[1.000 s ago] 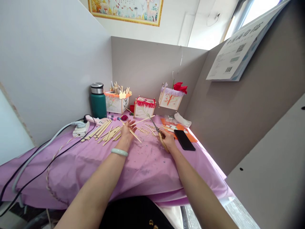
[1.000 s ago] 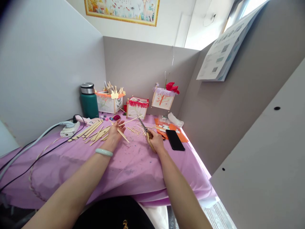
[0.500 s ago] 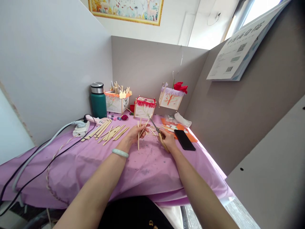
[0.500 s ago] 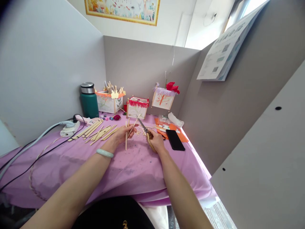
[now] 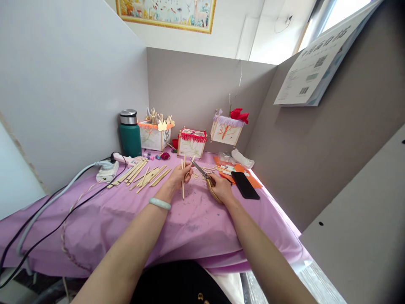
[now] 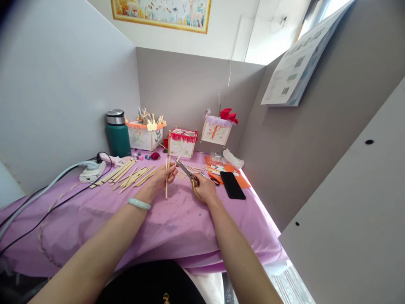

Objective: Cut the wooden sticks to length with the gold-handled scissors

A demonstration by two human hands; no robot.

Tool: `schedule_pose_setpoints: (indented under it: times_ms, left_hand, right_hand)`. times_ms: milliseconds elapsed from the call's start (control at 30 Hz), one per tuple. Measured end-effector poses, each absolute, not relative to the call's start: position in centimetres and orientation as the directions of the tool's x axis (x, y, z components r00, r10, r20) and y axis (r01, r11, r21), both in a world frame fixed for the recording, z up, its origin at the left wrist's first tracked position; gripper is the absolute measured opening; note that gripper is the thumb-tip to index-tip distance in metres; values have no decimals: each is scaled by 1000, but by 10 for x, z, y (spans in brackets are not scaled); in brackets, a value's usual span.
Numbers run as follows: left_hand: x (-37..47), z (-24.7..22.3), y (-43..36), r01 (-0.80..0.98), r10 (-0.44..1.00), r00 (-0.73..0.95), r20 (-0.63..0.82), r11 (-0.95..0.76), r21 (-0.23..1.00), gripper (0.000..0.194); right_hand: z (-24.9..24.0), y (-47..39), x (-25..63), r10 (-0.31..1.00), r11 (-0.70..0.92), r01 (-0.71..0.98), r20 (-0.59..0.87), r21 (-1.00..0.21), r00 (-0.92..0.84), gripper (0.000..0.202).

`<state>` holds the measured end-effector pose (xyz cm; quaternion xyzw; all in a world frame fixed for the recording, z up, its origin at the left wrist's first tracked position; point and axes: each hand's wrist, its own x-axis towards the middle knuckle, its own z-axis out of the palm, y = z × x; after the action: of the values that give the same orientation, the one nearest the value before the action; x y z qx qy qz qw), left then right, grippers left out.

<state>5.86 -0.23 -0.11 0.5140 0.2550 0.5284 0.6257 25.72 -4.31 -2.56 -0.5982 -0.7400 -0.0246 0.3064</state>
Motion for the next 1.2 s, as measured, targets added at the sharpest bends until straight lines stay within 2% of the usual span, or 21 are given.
schedule_pose_setpoints:
  times_ms: [167, 333, 500, 667, 833, 1200]
  left_hand:
    - [60, -3, -2, -319, 947, 283, 149, -53, 946, 17]
    - [59, 0, -6, -269, 954, 282, 104, -26, 963, 36]
    - [59, 1, -8, -205, 958, 276, 76, -19, 979, 49]
    - [59, -2, -5, -186, 967, 248, 52, -5, 982, 52]
    - [58, -5, -3, -215, 969, 247, 24, 31, 976, 48]
    - [56, -4, -4, -247, 959, 284, 16, 57, 967, 52]
  right_hand:
    - [-24, -47, 253, 888, 174, 955, 457, -239, -47, 32]
    - [-26, -46, 250, 880, 101, 981, 476, -168, -9, 32]
    - [-25, -46, 250, 885, 26, 989, 463, -147, 45, 33]
    - [-25, -48, 249, 889, 30, 995, 458, -92, 16, 33]
    - [-25, -48, 246, 885, 27, 999, 466, -30, -10, 34]
    - [-22, -49, 245, 914, 30, 999, 405, -44, -10, 35]
